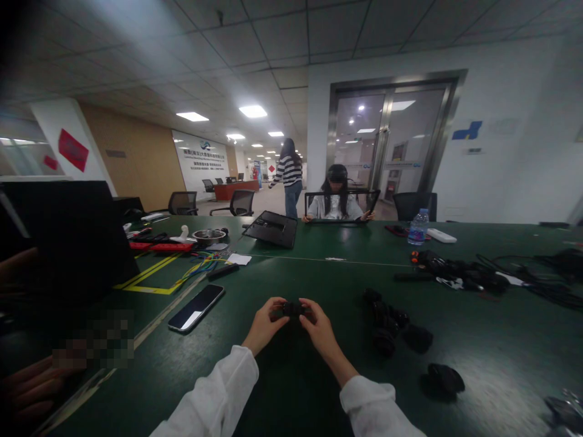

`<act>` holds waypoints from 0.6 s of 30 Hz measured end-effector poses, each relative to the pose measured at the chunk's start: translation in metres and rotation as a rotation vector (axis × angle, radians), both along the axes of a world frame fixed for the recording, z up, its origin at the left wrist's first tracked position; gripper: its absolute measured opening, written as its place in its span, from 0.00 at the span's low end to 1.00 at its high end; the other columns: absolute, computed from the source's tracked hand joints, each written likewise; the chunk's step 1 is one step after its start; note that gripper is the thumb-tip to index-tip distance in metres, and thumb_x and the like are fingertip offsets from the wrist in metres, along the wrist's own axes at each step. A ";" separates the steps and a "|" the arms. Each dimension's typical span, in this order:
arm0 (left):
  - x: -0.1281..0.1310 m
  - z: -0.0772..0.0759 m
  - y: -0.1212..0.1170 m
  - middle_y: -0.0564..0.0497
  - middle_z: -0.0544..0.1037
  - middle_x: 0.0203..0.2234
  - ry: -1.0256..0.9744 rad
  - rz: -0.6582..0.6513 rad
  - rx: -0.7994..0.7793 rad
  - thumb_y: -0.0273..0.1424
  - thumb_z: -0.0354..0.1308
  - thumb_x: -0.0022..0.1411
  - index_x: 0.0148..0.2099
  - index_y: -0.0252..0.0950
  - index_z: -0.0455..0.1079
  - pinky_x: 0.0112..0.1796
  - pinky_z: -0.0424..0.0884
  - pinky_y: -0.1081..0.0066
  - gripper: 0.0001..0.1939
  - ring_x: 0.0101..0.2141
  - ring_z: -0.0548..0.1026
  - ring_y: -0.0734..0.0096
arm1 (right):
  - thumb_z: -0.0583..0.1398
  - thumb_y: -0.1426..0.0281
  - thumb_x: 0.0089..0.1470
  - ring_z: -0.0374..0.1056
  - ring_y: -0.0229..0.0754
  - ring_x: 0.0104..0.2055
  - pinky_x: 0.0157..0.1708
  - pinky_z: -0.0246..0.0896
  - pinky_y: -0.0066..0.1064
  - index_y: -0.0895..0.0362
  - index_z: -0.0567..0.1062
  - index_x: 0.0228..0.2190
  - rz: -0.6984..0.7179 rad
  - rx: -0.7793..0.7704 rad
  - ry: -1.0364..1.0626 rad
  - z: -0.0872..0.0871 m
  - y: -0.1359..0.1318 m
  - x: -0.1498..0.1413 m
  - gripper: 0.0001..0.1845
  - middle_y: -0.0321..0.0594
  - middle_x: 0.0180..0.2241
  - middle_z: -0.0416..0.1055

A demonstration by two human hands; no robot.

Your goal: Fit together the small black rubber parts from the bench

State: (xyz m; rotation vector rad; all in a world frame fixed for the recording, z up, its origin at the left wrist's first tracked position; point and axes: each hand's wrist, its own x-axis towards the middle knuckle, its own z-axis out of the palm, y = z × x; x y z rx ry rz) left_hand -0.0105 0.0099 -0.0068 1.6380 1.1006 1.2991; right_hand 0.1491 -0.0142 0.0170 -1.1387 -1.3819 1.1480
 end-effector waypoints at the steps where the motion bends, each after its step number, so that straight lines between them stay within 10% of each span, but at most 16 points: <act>1: 0.000 0.000 0.000 0.48 0.72 0.37 0.003 0.003 -0.001 0.22 0.58 0.45 0.41 0.37 0.64 0.34 0.66 0.70 0.18 0.39 0.70 0.66 | 0.57 0.68 0.41 0.63 0.44 0.42 0.37 0.62 0.36 0.50 0.68 0.41 -0.005 -0.007 0.025 -0.001 0.001 0.001 0.20 0.38 0.42 0.62; 18: -0.003 -0.008 0.009 0.46 0.71 0.39 -0.127 0.041 -0.180 0.40 0.51 0.53 0.46 0.35 0.63 0.32 0.65 0.70 0.20 0.36 0.70 0.66 | 0.62 0.77 0.37 0.69 0.39 0.35 0.34 0.68 0.29 0.56 0.69 0.32 -0.218 -0.170 0.878 -0.024 0.027 0.024 0.15 0.38 0.31 0.72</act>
